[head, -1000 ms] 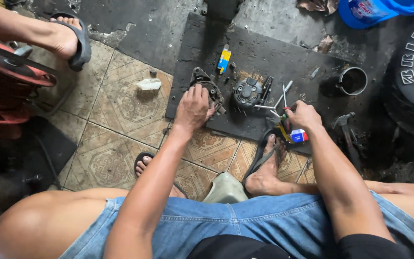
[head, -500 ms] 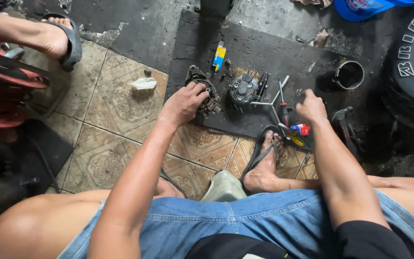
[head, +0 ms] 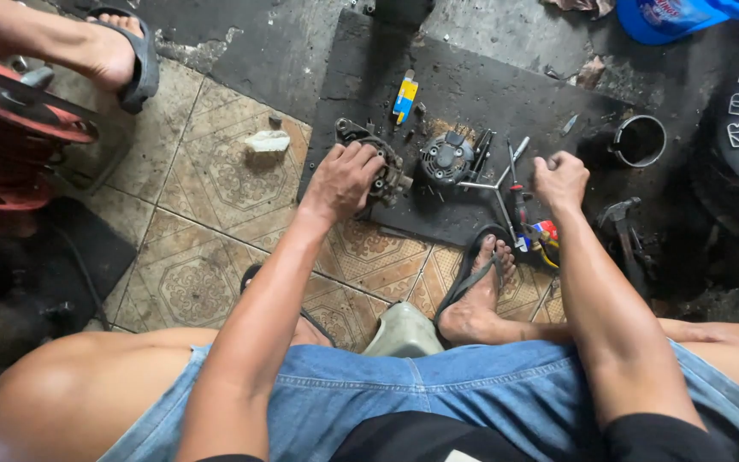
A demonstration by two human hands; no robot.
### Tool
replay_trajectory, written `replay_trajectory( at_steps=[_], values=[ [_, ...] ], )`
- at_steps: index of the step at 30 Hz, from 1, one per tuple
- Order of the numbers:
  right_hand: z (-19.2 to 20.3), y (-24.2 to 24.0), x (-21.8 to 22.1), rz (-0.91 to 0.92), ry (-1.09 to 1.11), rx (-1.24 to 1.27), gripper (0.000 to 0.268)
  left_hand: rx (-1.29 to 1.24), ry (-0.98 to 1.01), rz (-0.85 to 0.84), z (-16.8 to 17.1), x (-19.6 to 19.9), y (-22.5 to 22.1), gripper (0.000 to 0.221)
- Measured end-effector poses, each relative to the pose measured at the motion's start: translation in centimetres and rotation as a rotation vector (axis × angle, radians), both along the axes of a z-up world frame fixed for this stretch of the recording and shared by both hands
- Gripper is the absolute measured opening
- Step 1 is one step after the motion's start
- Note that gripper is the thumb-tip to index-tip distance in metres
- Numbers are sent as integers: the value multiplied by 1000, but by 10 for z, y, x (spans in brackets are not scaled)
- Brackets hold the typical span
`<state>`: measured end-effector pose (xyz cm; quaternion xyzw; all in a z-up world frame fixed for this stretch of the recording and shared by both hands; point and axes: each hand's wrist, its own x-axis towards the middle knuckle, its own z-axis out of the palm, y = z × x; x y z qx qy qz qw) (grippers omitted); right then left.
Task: Disassembling a mechanical component using a screwdriver and other hand tools to remove internal parts.
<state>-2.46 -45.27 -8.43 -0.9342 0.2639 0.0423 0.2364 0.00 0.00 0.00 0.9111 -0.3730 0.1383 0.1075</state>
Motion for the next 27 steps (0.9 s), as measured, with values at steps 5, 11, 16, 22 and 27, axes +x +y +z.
replay_trajectory(
  at_steps=[5,11,16,22,27],
  values=[
    [101,112,3,361,-147,219,22,-106,175,56,-14,3,-3,35],
    [137,199,-12,563,-14,498,24,-175,183,108,-35,0,-9,28],
    [114,219,-20,606,9,524,24,-238,184,169,-32,-9,-16,25],
    [108,241,-19,574,-30,426,24,-458,126,149,-27,-12,-14,21],
    [115,254,-9,566,-35,322,20,-467,147,97,-15,-11,-10,19]
  ],
)
